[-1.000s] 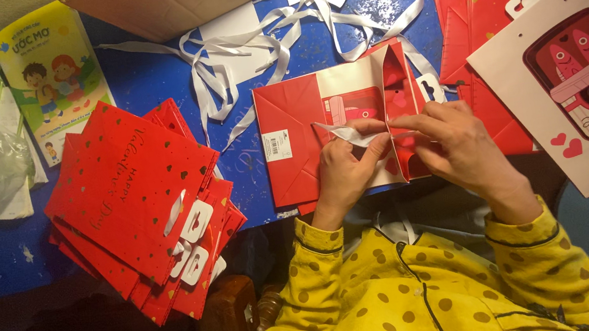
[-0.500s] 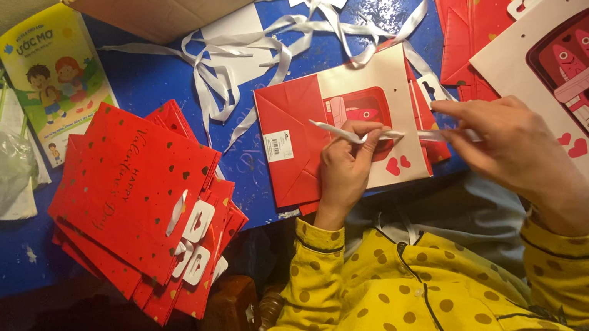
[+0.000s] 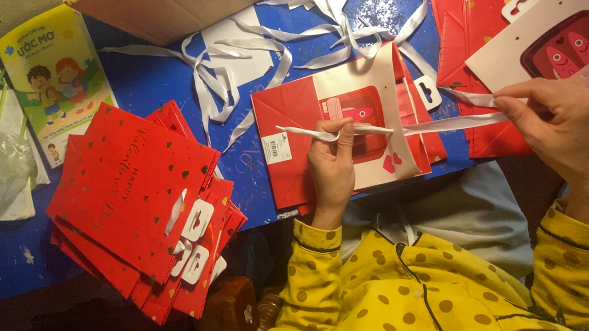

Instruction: The person assembles red Valentine's Day gift boxes by inserting white plastic hangers and threading white ribbons through them. They handle multiple boxes one at a time, folding flaps and securing the ribbons before stacking the finished boxes.

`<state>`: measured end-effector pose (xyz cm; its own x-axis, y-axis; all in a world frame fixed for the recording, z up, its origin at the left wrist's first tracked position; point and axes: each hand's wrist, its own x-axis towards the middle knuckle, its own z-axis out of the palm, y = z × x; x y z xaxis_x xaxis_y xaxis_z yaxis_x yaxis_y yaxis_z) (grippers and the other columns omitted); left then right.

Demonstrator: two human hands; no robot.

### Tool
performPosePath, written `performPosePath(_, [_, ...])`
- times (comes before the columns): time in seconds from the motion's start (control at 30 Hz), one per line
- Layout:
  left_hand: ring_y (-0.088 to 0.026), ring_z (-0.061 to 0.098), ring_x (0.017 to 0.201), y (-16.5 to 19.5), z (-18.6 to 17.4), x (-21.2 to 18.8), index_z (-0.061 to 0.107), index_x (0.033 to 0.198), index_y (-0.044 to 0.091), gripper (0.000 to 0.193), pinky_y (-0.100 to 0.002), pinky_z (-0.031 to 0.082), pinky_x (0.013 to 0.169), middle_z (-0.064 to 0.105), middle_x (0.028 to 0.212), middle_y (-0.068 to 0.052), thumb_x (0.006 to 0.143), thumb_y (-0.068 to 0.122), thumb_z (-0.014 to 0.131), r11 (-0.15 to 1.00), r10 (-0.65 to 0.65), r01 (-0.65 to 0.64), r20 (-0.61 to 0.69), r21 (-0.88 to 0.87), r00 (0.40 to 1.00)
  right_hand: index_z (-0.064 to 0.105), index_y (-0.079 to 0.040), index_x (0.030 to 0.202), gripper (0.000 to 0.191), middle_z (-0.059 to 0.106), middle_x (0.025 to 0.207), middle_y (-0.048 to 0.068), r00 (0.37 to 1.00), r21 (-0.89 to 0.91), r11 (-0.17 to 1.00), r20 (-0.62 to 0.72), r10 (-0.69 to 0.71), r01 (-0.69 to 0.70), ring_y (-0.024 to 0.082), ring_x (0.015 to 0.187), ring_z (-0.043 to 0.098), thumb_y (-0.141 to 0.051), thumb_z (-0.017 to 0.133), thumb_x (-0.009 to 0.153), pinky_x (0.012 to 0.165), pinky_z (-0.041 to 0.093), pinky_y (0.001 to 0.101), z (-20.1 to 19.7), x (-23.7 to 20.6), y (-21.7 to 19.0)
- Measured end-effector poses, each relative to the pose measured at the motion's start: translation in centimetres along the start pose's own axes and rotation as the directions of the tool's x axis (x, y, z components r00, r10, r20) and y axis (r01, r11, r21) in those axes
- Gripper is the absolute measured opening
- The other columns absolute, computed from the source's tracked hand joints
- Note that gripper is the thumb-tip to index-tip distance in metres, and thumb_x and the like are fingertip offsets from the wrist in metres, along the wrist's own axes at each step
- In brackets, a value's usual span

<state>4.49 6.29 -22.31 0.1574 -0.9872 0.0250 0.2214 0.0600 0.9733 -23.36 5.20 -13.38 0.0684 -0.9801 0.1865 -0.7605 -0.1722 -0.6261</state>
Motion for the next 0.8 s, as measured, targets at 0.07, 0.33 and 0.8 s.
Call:
performPosePath(0.07, [-0.014, 0.070, 0.097, -0.1, 0.0, 0.0, 0.063, 0.111, -0.002, 0.017, -0.028, 0.056, 0.090, 0.075, 0.102, -0.011, 0.110, 0.015, 0.060, 0.997, 0.029, -0.032, 0.036, 0.070, 0.999, 0.076, -0.006, 0.108, 0.010, 0.069, 0.088, 0.011, 1.000, -0.001, 1.000, -0.013, -0.003, 0.003, 0.021, 0.079, 0.065, -0.014, 0.075, 0.104, 0.073, 0.049, 0.0334, 0.3, -0.2, 0.5])
performPosePath(0.33, [-0.012, 0.072, 0.089, 0.9, 0.4, 0.0, 0.067, 0.110, -0.001, 0.019, -0.026, 0.061, 0.080, 0.075, 0.098, -0.008, 0.106, 0.017, 0.063, 0.986, -0.069, 0.050, 0.116, 0.158, 0.991, 0.074, -0.008, 0.120, 0.027, 0.065, 0.103, 0.009, 0.986, -0.280, 0.948, -0.031, -0.163, 0.148, 0.029, 0.100, 0.064, -0.023, 0.081, 0.098, 0.096, 0.046, 0.0440, 4.2, 1.4, 1.5])
performPosePath(0.8, [-0.012, 0.074, 0.085, 1.1, 1.0, 0.5, 0.068, 0.111, 0.000, 0.018, -0.025, 0.060, 0.074, 0.075, 0.094, -0.007, 0.105, 0.016, 0.064, 0.973, -0.046, 0.012, 0.143, 0.229, 0.989, 0.071, -0.009, 0.098, 0.012, 0.072, 0.090, 0.012, 0.953, -0.279, 0.935, 0.265, -0.145, 0.220, 0.032, 0.085, 0.070, -0.019, 0.070, 0.093, 0.073, 0.051, 0.0445, 6.6, 8.5, 0.3])
